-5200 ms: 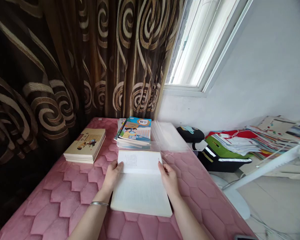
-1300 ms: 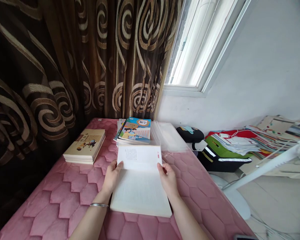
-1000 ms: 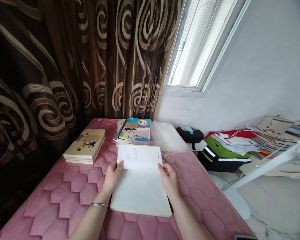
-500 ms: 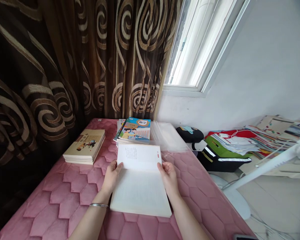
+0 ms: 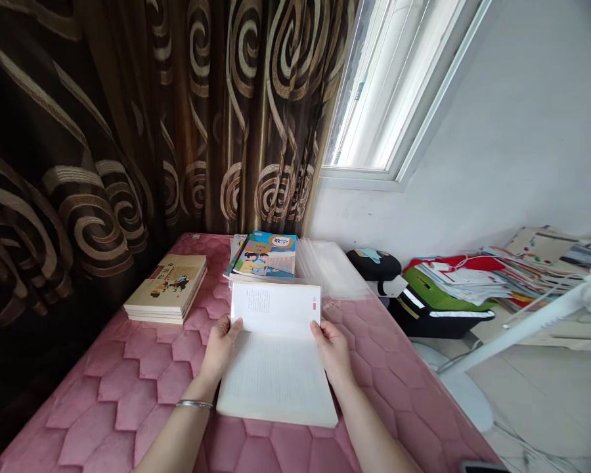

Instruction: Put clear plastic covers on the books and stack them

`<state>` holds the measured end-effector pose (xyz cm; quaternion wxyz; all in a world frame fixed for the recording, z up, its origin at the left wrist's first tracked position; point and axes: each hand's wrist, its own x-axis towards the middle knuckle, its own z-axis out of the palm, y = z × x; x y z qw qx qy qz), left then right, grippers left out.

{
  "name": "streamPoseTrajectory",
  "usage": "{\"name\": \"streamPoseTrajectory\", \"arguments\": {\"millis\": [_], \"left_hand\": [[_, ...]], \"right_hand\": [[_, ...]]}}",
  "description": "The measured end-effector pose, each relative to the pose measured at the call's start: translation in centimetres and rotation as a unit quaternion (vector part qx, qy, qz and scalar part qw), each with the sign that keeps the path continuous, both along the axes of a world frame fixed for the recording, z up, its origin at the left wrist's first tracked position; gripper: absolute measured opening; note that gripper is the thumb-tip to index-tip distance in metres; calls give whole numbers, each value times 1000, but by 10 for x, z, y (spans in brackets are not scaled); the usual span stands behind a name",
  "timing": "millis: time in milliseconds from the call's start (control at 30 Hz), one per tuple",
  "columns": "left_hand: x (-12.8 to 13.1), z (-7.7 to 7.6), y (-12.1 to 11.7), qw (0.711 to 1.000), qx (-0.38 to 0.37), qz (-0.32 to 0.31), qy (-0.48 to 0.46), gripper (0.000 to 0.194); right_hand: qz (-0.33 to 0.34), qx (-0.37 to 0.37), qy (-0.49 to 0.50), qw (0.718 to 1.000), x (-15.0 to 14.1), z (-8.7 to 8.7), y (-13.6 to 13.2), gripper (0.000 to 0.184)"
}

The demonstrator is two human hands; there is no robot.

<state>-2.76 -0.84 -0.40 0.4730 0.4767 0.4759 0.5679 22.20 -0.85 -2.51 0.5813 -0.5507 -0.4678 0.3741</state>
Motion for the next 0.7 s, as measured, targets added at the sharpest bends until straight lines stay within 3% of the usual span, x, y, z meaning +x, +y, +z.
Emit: {"name": "streamPoseTrajectory", "arguments": {"millis": [133,333,700], "left_hand": [[0,0,1,1000,-1,1,10,39],[2,4,0,1000,-2,7,15,42],[0,2,-1,1000,4,-4,5,39]], "right_hand": [[10,-3,4,1000,0,3,-2,42],[90,8,29,995,4,13,-6,36],[27,5,-92,995,7,-2,0,43]]}}
